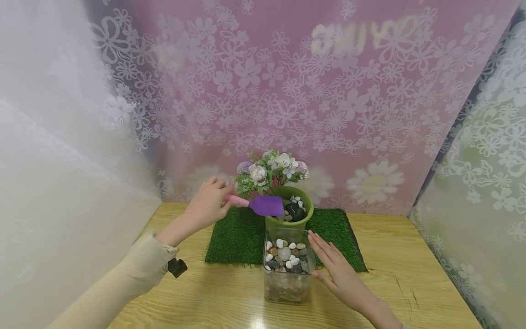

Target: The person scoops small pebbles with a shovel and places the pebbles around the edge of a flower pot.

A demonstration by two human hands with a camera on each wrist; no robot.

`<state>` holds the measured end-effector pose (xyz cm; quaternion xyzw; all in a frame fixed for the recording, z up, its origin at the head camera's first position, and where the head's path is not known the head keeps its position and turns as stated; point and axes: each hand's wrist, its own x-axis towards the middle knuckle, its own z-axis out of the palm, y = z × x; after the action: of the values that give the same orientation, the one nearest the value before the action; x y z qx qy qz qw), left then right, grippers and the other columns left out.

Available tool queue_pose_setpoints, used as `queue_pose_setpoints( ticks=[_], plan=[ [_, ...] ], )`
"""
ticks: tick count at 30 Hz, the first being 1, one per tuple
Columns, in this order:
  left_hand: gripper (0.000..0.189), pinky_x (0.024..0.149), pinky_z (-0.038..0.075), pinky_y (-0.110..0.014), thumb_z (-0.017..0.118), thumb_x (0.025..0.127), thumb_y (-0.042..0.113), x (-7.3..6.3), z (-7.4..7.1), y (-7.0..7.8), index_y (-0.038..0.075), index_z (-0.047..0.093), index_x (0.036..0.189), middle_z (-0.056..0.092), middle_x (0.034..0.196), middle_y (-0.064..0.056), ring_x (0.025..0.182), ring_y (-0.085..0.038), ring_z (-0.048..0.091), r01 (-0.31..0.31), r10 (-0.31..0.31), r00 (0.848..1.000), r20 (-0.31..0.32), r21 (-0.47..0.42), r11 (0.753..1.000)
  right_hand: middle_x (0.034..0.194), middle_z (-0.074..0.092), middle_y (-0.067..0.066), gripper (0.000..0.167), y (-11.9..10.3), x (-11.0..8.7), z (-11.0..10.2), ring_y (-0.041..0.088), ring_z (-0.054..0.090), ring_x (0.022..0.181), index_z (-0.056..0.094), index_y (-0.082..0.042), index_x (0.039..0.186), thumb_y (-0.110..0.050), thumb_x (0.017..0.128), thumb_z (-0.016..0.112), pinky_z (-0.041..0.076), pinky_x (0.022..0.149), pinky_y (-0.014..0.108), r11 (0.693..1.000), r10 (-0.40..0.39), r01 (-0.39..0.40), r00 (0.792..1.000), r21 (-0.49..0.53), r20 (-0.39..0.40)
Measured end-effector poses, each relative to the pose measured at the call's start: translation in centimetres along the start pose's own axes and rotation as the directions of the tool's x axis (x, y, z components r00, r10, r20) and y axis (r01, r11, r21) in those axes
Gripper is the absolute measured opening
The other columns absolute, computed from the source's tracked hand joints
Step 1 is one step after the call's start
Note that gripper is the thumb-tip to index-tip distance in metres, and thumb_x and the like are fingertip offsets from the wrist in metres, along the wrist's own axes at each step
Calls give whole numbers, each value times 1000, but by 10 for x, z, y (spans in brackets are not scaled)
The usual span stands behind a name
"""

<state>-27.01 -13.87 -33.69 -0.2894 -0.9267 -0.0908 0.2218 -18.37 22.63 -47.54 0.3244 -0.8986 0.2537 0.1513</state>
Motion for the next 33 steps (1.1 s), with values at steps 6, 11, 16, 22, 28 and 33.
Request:
queue_pose_setpoints(
  ticks=[6, 11, 16, 22, 28, 33],
  plan=[
    [14, 82, 44, -41, 77, 90, 21, -5, -6, 10, 13, 75, 101, 64, 90, -1, 88, -21, 49, -37, 38, 999, 17, -19, 999, 169, 19, 6, 84, 2, 0, 0, 21, 22, 153, 22, -11, 162, -15, 94, 70, -6, 118, 16, 1000, -1, 1, 1000, -2, 1],
    [15, 90, 46, -43, 74, 93, 28, -8, -6, 23, 14, 76, 100, 65, 92, 0, 93, -23, 54, -111, 111, 992, 58, -9, 994, 169, 18, 5, 85, 3, 0, 1, 21, 23, 153, 21, -12, 163, -15, 94, 71, -6, 118, 15, 1000, -13, 13, 1000, -11, -9],
    [9, 81, 43, -37, 75, 92, 24, -12, -3, 38, 16, 76, 97, 60, 89, 2, 89, -20, 48, -188, 187, 979, 83, 11, 982, 169, 18, 4, 86, 3, 0, 1, 21, 23, 153, 19, -14, 163, -15, 94, 70, -6, 118, 16, 1000, -11, 11, 1000, -18, -12],
    [5, 74, 31, -32, 74, 92, 23, -12, 0, 57, 20, 74, 88, 50, 83, 3, 85, -18, 39, -324, 314, 945, 93, 137, 936, 168, 20, 5, 83, 3, 0, 2, 23, 25, 152, 24, -10, 162, -15, 93, 71, -5, 119, 15, 999, -29, 28, 999, -17, -43],
    [5, 75, 29, -32, 76, 86, 17, -6, -2, 79, 22, 75, 88, 63, 96, -1, 91, -20, 40, -391, 357, 920, 159, 326, 861, 168, 20, 6, 83, 2, 0, 2, 21, 24, 152, 23, -11, 162, -15, 94, 70, -5, 118, 14, 1000, -27, 27, 999, -3, -39],
    [17, 79, 33, -32, 77, 86, 29, 1, -3, 97, 23, 78, 102, 66, 109, 0, 101, -20, 46, -438, 366, 899, 242, 447, 780, 167, 24, 10, 84, 2, 0, 2, 20, 24, 153, 21, -14, 163, -16, 94, 70, -2, 121, 19, 1000, -13, 13, 999, -13, -30]
  ],
)
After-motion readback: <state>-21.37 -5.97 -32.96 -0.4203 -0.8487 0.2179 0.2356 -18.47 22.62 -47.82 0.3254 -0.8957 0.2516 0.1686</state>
